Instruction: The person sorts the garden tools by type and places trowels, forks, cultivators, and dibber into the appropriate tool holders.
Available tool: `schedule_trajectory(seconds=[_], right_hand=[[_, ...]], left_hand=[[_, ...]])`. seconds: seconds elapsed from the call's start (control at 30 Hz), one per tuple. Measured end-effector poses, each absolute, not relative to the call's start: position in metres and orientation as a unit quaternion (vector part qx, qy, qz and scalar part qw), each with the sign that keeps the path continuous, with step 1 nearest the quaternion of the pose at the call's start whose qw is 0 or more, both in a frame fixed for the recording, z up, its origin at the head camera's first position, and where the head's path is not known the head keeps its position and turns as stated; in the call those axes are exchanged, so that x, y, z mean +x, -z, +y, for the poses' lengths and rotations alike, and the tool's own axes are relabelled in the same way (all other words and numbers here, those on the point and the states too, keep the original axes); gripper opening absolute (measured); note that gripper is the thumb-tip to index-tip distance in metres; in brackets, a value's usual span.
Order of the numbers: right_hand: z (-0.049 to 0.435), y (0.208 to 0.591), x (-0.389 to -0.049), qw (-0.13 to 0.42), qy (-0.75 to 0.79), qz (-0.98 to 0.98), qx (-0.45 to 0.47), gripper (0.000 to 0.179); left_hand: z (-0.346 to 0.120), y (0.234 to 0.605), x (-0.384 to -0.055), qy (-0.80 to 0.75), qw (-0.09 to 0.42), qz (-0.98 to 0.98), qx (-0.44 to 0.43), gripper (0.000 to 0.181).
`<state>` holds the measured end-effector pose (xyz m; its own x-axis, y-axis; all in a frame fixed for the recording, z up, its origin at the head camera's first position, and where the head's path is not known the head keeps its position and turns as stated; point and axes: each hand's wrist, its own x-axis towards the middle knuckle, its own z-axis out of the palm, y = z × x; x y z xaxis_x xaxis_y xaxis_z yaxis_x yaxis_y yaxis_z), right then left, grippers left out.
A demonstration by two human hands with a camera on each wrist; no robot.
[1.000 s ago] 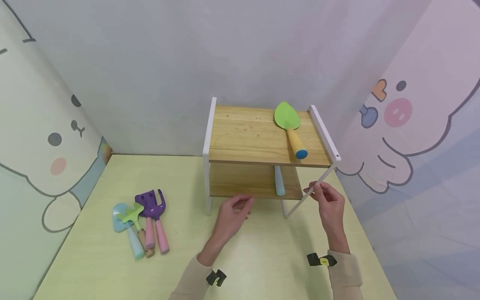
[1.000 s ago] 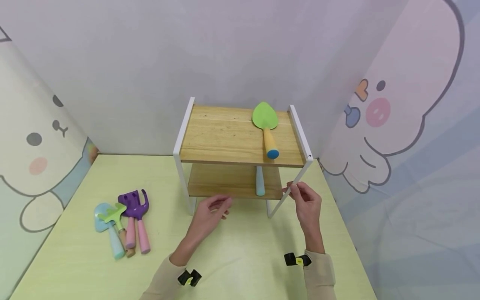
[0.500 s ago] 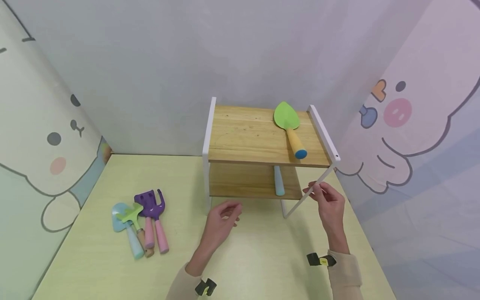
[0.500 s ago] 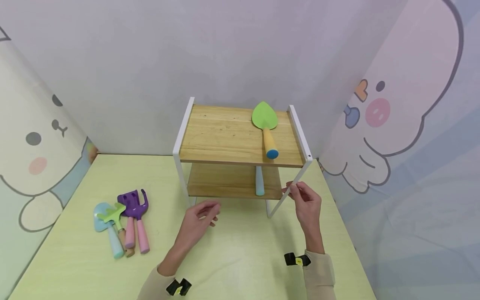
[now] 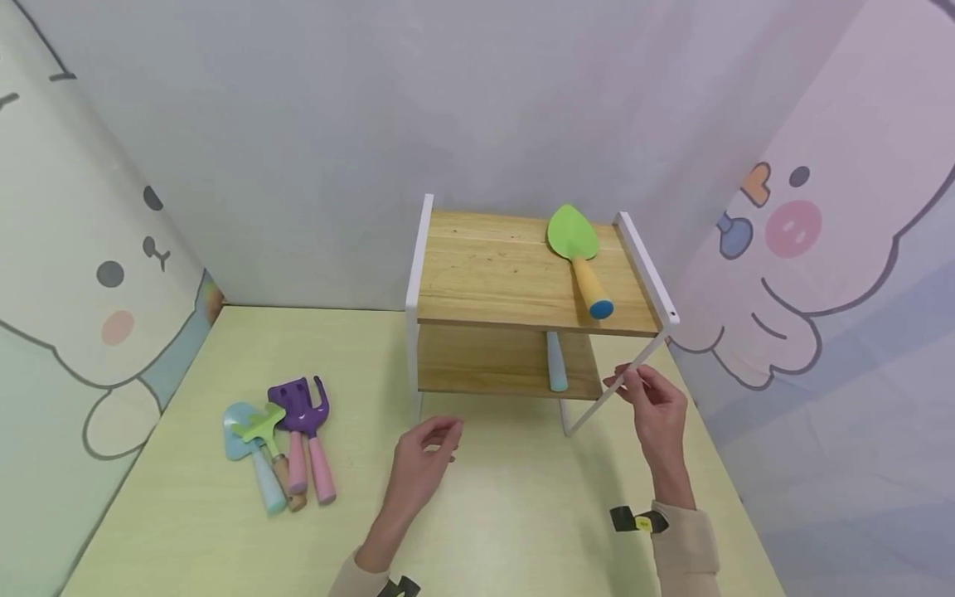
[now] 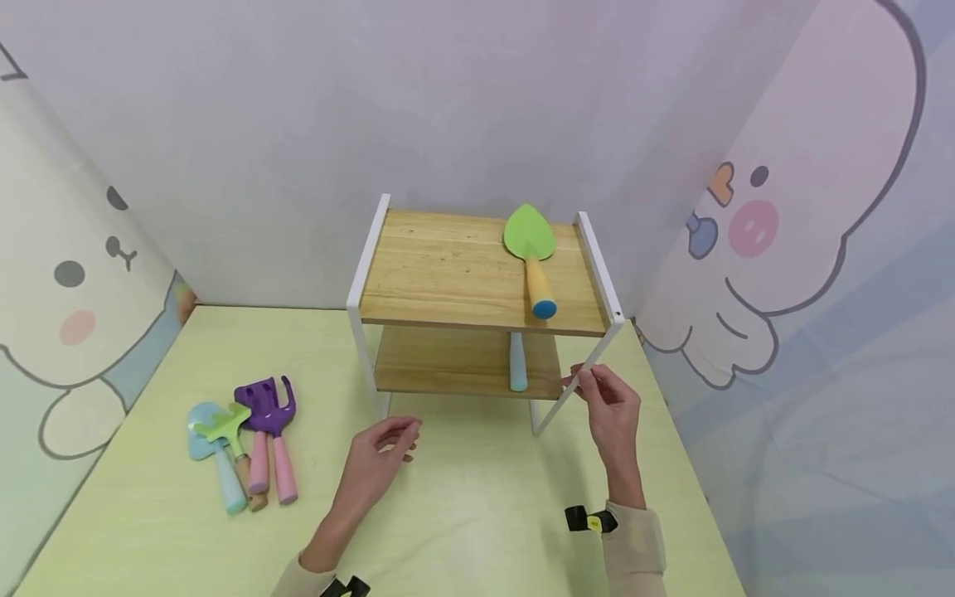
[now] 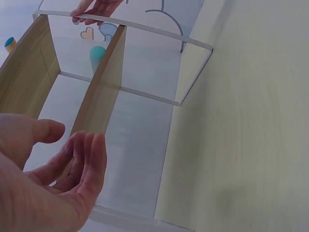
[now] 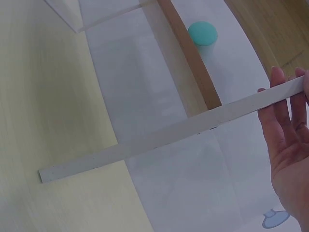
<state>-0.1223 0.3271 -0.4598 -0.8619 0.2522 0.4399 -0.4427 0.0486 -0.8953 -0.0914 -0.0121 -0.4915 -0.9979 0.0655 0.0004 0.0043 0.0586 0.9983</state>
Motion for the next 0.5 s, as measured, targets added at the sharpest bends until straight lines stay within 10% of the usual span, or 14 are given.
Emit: schedule_trajectory(seconds=[0.5], right_hand=[[0.328, 0.461, -0.122, 0.252, -0.679, -0.686, 0.070, 0.018]], left_hand=[[-0.045, 0.509, -0.079, -0.641, -0.002, 0.767, -0.032, 0.023]])
